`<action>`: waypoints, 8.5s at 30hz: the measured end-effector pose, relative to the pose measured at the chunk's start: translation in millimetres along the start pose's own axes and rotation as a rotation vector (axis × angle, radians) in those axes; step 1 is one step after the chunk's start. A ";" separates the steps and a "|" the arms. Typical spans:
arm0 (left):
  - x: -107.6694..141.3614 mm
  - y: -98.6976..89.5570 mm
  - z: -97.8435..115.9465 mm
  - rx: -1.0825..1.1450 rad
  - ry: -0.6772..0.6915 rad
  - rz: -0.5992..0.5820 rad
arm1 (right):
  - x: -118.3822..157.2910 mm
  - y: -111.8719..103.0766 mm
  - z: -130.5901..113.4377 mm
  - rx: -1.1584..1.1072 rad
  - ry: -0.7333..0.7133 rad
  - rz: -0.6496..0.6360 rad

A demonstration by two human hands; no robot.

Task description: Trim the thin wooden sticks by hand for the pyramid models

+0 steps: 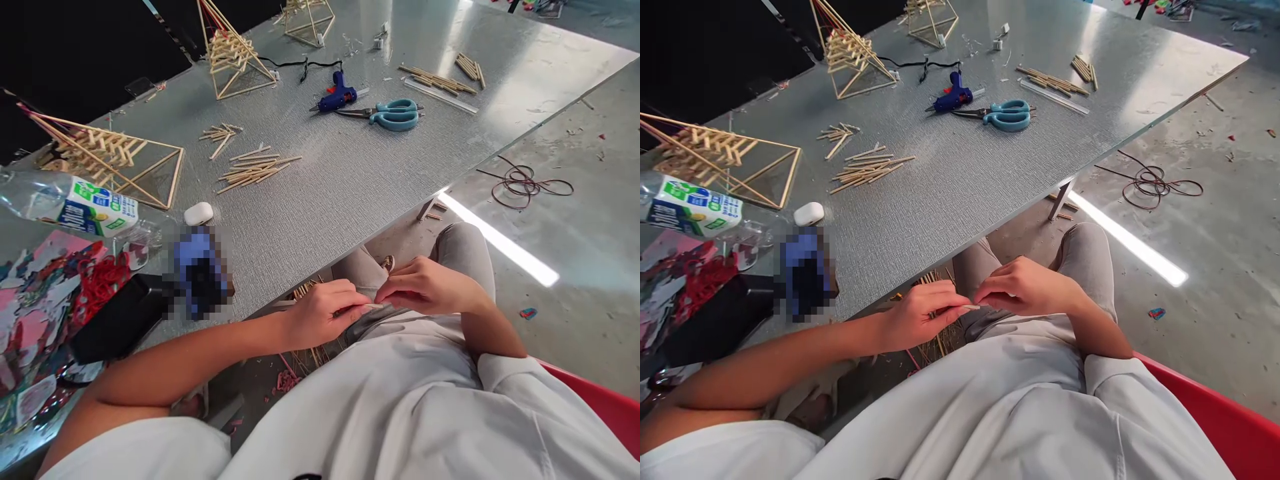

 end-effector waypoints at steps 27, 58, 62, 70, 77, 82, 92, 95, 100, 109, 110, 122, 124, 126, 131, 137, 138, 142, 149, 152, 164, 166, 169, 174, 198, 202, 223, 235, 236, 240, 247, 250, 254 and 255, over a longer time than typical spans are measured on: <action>0.8 8.5 8.6 -0.166 0.131 -0.158 | -4.1 16.1 5.2 -0.178 -0.017 -0.146; -0.2 -31.8 7.7 -0.122 -0.045 0.209 | -8.2 -10.9 -25.4 0.410 0.022 0.395; -0.2 -33.0 5.8 -0.161 -0.062 0.227 | -6.9 -6.4 -22.2 0.522 0.044 0.416; 1.3 -43.2 7.2 -0.437 -0.015 0.284 | -14.7 -0.1 -19.9 0.749 0.096 0.467; 1.7 -43.8 4.7 -0.606 0.005 0.260 | -24.6 -0.7 -10.0 0.815 0.101 0.498; -0.1 -46.6 -2.0 -0.397 -0.054 0.308 | -26.6 2.9 -0.9 0.784 0.130 0.486; -1.5 -48.3 -8.8 -0.121 -0.171 0.355 | -31.0 18.0 -7.7 0.918 0.229 0.563; 0.5 -50.8 -14.8 -0.079 -0.234 0.386 | -34.3 18.6 -17.6 0.863 0.158 0.577; 2.6 -53.2 -17.7 -0.053 -0.273 0.413 | -22.7 3.4 -25.6 0.712 0.144 0.532; -0.5 -51.8 -8.4 -0.064 -0.200 0.413 | -19.9 -10.6 -1.2 0.240 0.102 0.657; -0.3 -51.3 -8.3 -0.068 -0.195 0.410 | -22.7 -9.9 1.3 0.179 0.075 0.663; -1.3 -49.3 -21.1 0.310 -0.324 0.250 | -16.6 -18.8 19.6 -0.109 0.085 0.730; 0.2 -48.6 -24.0 0.354 -0.331 0.244 | -17.8 -18.4 19.7 -0.131 0.090 0.714; 2.2 -47.5 -26.8 0.373 -0.342 0.244 | -18.6 -18.2 19.5 -0.152 0.094 0.708; 6.7 -42.8 -34.2 0.420 -0.373 0.235 | -19.7 -17.4 19.4 -0.229 0.091 0.689; 6.5 -39.6 -39.8 0.509 -0.374 0.226 | -19.2 -13.0 27.9 -0.383 0.123 0.665; 5.9 -39.7 -39.4 0.521 -0.369 0.226 | -18.8 -12.1 30.1 -0.413 0.137 0.669; 4.9 -40.1 -38.0 0.553 -0.362 0.225 | -19.3 -8.7 35.4 -0.493 0.163 0.677; 4.7 -41.1 -38.3 0.494 -0.402 0.217 | -18.5 -12.5 26.8 -0.315 0.138 0.712; 2.3 -44.2 -34.4 0.416 -0.414 0.216 | -18.3 -16.5 15.1 -0.024 0.074 0.710; -6.2 -46.5 -19.4 0.155 -0.346 0.208 | -28.1 -6.1 1.8 0.339 0.105 0.600; -5.9 -46.4 -19.3 0.139 -0.346 0.213 | -28.9 -4.5 2.2 0.343 0.137 0.596; -5.7 -46.7 -18.8 0.129 -0.345 0.215 | -29.5 -2.8 2.6 0.343 0.162 0.591; -6.6 -46.9 -17.5 0.075 -0.327 0.204 | -31.7 -1.2 -0.6 0.380 0.185 0.564; -5.5 -46.6 -16.0 0.008 -0.246 0.196 | -31.9 -6.5 7.0 0.127 0.156 0.602; -5.3 -46.0 -15.6 0.012 -0.262 0.183 | -31.8 -2.9 6.9 0.189 0.190 0.576; -2.5 -48.3 -20.0 0.178 -0.267 0.217 | -5.9 -27.1 15.7 -0.220 0.271 0.825; 2.1 -45.0 -27.4 0.252 -0.247 0.231 | 12.3 -26.6 17.1 0.027 0.188 0.958; 1.1 -45.9 -25.8 0.236 -0.243 0.231 | 4.0 -23.1 13.5 0.058 0.170 0.873; -2.8 -48.9 -19.6 0.175 -0.239 0.232 | -19.4 -13.1 -2.0 0.222 0.039 0.622; -4.5 -47.9 -16.9 0.156 -0.251 0.233 | -22.8 -10.3 -4.0 0.280 0.010 0.587; -4.1 -46.5 -19.0 0.167 -0.271 0.234 | -25.8 -5.6 -7.8 0.350 0.019 0.563; -2.9 -45.3 -22.4 0.165 -0.301 0.233 | -30.5 2.7 -15.3 0.536 0.096 0.548; -2.7 -45.2 -22.9 0.164 -0.306 0.233 | -31.6 4.7 -17.2 0.582 0.115 0.545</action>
Point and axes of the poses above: each hand's wrist, its own x-axis away from the middle knuckle, its own y-axis out of the palm, z = x × y, the point moved 6 cm from there along -x, towards the middle knuckle, and after that the axes turned 13 degrees about -z, right-handed, at the moved point
